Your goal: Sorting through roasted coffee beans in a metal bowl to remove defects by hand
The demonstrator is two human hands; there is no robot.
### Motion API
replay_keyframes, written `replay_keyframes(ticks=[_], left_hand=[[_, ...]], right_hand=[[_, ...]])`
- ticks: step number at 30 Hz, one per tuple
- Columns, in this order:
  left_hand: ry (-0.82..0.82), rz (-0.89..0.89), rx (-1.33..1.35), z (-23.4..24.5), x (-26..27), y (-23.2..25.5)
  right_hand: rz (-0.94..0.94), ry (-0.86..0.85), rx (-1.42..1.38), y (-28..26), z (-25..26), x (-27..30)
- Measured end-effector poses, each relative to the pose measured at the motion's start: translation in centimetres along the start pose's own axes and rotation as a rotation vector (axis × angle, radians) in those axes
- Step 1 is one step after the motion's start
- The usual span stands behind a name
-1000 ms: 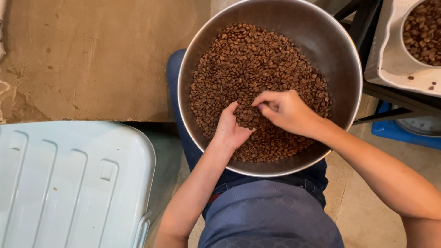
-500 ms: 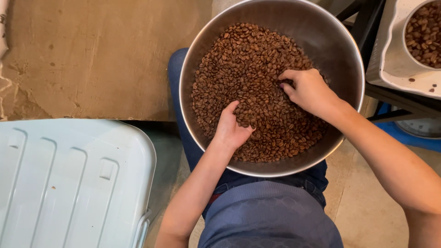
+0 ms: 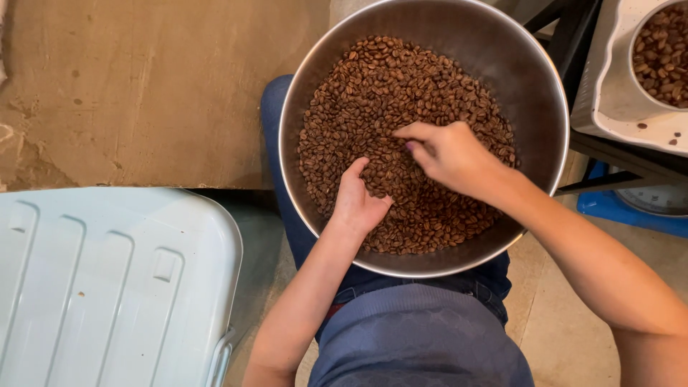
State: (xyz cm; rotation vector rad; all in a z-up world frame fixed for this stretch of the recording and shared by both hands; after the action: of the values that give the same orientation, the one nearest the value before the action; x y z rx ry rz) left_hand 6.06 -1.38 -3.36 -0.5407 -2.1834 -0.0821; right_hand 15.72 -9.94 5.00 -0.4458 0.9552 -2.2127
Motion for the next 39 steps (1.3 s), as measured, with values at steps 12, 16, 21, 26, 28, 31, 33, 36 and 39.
replay_keyframes(ticks=[12, 16, 21, 26, 28, 31, 33, 36, 39], left_hand=[[-0.035, 0.013, 0.027, 0.5, -0.5, 0.3], [-0.032, 0.02, 0.045, 0.6, -0.7, 0.3], [-0.044, 0.027, 0.041, 1.1, -1.6, 0.2], [-0.041, 0.025, 0.023, 1.2, -1.7, 0.5], [-0.056, 0.031, 0.017, 2.5, -3.8, 0.8], [-0.075, 0.031, 0.003, 2.5, -3.8, 0.8], [-0.078, 0.027, -0.007, 2.2, -3.4, 0.7], [-0.08, 0.031, -0.004, 2.2, -3.3, 0.6], [-0.085, 0.04, 0.02, 3.1, -3.7, 0.6]], right_hand=[[0.042, -0.218, 0.219, 2.5, -3.8, -0.7], [0.064, -0.131, 0.135, 1.2, -3.0, -0.9], [0.151, -0.033, -0.008, -1.6, -2.8, -1.6], [0.182, 0.02, 0.009, -0.6, -3.9, -2.5], [0.178, -0.017, 0.035, -0.6, -4.4, -2.7], [0.167, -0.075, 0.081, -0.2, -5.5, -3.3], [0.159, -0.094, 0.103, 0.0, -5.9, -3.6], [0.187, -0.08, 0.1, -0.4, -6.0, -3.7], [0.196, -0.078, 0.128, -1.1, -5.7, -3.1]])
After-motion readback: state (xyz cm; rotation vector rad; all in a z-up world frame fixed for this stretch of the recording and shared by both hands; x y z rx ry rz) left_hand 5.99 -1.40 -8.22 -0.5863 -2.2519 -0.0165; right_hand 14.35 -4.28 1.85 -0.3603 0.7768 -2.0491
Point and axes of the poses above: each hand's wrist, its own x-axis away from the middle knuckle, its own z-axis out of the back of the hand, y = z × x, the point moved 10 cm from there along -x, towards the middle knuckle, and after that the axes turned 11 degrees about z, right-handed, at the moved point
